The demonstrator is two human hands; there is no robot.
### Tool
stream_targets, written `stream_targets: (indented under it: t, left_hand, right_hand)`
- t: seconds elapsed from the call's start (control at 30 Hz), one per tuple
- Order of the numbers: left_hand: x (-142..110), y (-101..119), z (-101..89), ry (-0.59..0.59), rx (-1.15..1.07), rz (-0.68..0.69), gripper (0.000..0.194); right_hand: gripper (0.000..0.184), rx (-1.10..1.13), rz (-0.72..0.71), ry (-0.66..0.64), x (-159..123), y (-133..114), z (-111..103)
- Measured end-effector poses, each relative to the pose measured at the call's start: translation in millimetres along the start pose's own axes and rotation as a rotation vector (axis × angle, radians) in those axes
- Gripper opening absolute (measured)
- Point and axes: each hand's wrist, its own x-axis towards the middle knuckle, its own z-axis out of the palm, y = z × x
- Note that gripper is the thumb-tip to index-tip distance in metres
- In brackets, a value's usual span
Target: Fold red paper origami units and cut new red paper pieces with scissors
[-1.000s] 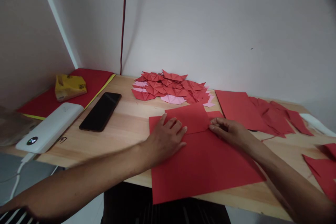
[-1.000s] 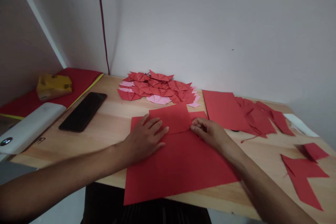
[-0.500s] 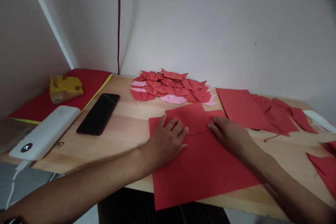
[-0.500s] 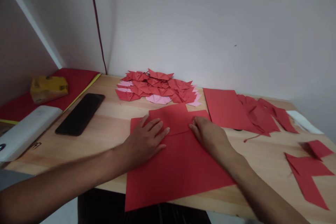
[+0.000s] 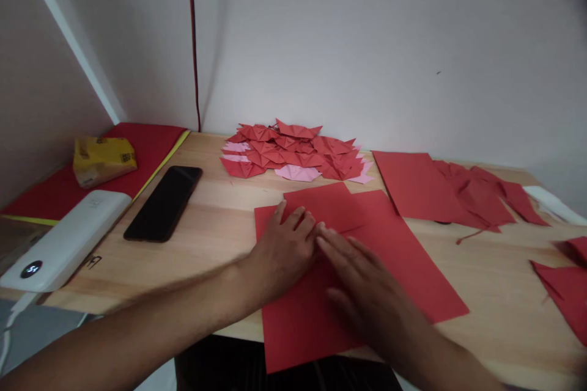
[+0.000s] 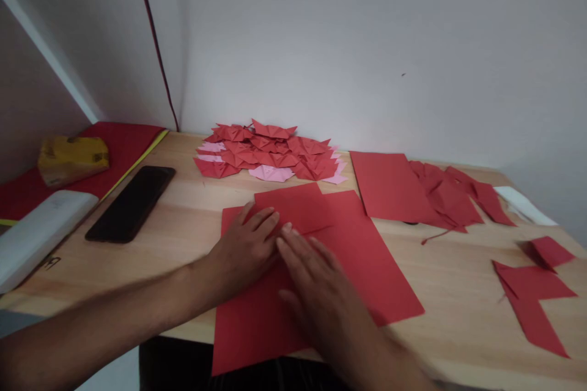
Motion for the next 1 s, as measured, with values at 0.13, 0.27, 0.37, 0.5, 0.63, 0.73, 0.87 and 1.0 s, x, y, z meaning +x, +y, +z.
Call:
stream_targets:
  t: [0.13, 0.27, 0.37, 0.5, 0.63, 0.73, 0.87, 1.0]
  left_hand:
    - [0.1, 0.1, -0.7, 0.009, -0.004, -0.013, 0.043]
    - [2.2, -0.6, -3.7, -0.019, -0.022, -0.022, 0.044]
    - [3.6, -0.8, -4.9, -0.033, -0.030, -0.026, 0.044]
    - [4.5, -0.3, -4.1, -0.041, -0.032, -0.022, 0.044]
    - [3.4, 0.2, -2.9, -0.028, -0.010, -0.023, 0.045]
    - [1.8, 1.4, -2.7, -0.038, 0.008, -0.010, 0.045]
    - [0.7, 5.0, -3.7, -0.023, 0.054, 0.002, 0.045]
    - [0.7, 9.6, -6.3, -0.012, 0.087, -0.017, 0.049]
  right_hand:
    - [0.056, -0.115, 0.044, -0.004, -8.0, -12.8, 11.4]
    - [0.053, -0.203, 0.165, -0.021, -19.5, 7.7, 15.4]
    - [0.054, -0.251, 0.252, -0.046, -27.3, 23.1, 12.6]
    - [0.055, -0.290, 0.307, -0.058, -35.0, 39.3, 7.0]
    - [0.057, -0.280, 0.301, -0.045, -33.0, 44.0, -0.4]
    - [0.057, -0.233, 0.243, -0.028, -18.7, 33.1, -1.9]
    - [0.075, -0.123, 0.044, -0.076, 2.1, 12.5, 9.3]
    - [0.084, -0.114, 0.062, -0.049, 1.9, 5.3, 23.1]
